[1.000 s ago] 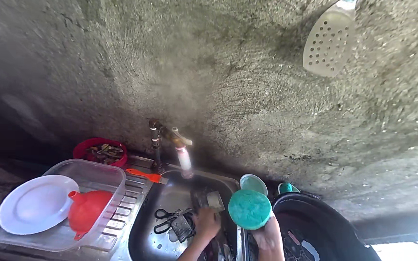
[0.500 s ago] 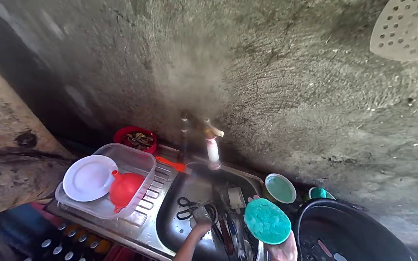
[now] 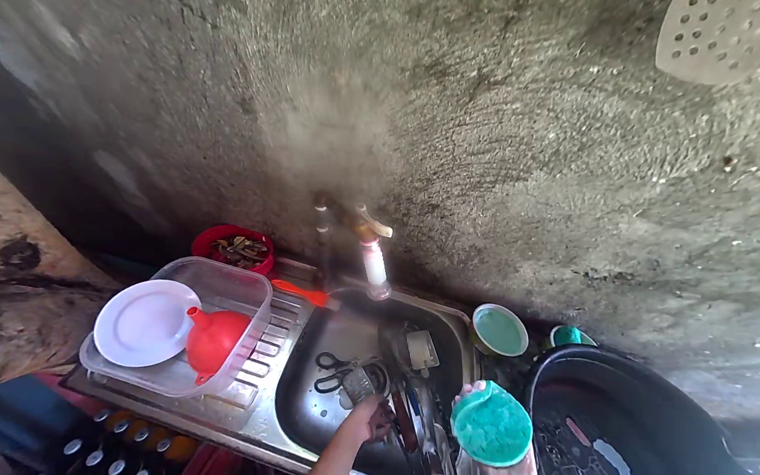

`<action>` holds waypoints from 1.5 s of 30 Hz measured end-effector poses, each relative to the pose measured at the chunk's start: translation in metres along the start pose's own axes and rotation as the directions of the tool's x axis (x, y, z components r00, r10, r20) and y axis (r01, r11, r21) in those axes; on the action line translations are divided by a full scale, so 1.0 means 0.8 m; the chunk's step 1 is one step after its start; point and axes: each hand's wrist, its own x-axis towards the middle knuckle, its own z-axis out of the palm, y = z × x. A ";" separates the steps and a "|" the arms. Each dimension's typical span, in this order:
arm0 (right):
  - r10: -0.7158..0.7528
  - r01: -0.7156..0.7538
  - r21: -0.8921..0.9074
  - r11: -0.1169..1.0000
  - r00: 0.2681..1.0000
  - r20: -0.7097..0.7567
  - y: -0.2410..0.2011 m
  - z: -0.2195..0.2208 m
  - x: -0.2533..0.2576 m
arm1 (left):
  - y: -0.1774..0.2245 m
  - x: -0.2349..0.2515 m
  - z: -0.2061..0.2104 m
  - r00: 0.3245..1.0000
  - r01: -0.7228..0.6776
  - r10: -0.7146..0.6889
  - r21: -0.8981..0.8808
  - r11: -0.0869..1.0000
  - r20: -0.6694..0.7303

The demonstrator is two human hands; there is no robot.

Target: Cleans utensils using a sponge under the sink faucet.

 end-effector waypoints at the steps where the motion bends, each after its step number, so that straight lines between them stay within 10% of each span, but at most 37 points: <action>1: 0.007 -0.007 0.012 1.000 1.000 0.004 0.001 0.000 -0.001 | 0.000 0.000 -0.002 1.000 0.000 0.000 0.012 1.000 -0.002; 15: 0.013 -0.013 0.028 1.000 1.000 0.028 0.010 -0.010 0.004 | -0.019 -0.032 -0.012 0.961 -0.231 0.264 0.277 0.933 -0.087; 20: -0.073 0.009 -0.258 0.966 0.968 -0.239 0.017 0.010 0.000 | -0.019 -0.037 -0.007 0.910 -0.319 0.409 0.517 0.794 -0.067; 23: -0.227 -0.118 -0.709 0.695 0.899 -0.373 0.029 0.029 0.010 | -0.024 -0.039 0.004 0.856 -0.413 0.516 0.575 0.706 -0.018; 25: -0.302 -0.332 -0.930 0.161 0.880 -0.366 0.035 0.026 0.016 | -0.030 -0.042 0.016 0.879 -0.393 0.475 0.512 0.764 -0.035; 28: -0.258 -0.560 -0.646 -0.518 0.823 -0.507 0.057 0.040 0.031 | -0.040 -0.039 0.037 0.932 -0.320 0.350 0.238 0.917 -0.095; 30: -0.262 -0.545 -0.463 -0.699 0.797 -0.544 0.079 0.041 0.045 | -0.044 -0.034 0.047 0.949 -0.274 0.279 0.053 0.960 -0.145; 45: -0.231 -0.479 -0.247 -0.842 0.736 -0.637 0.093 -0.015 0.090 | -0.014 -0.058 -0.006 0.984 -0.169 0.172 0.058 0.984 -0.049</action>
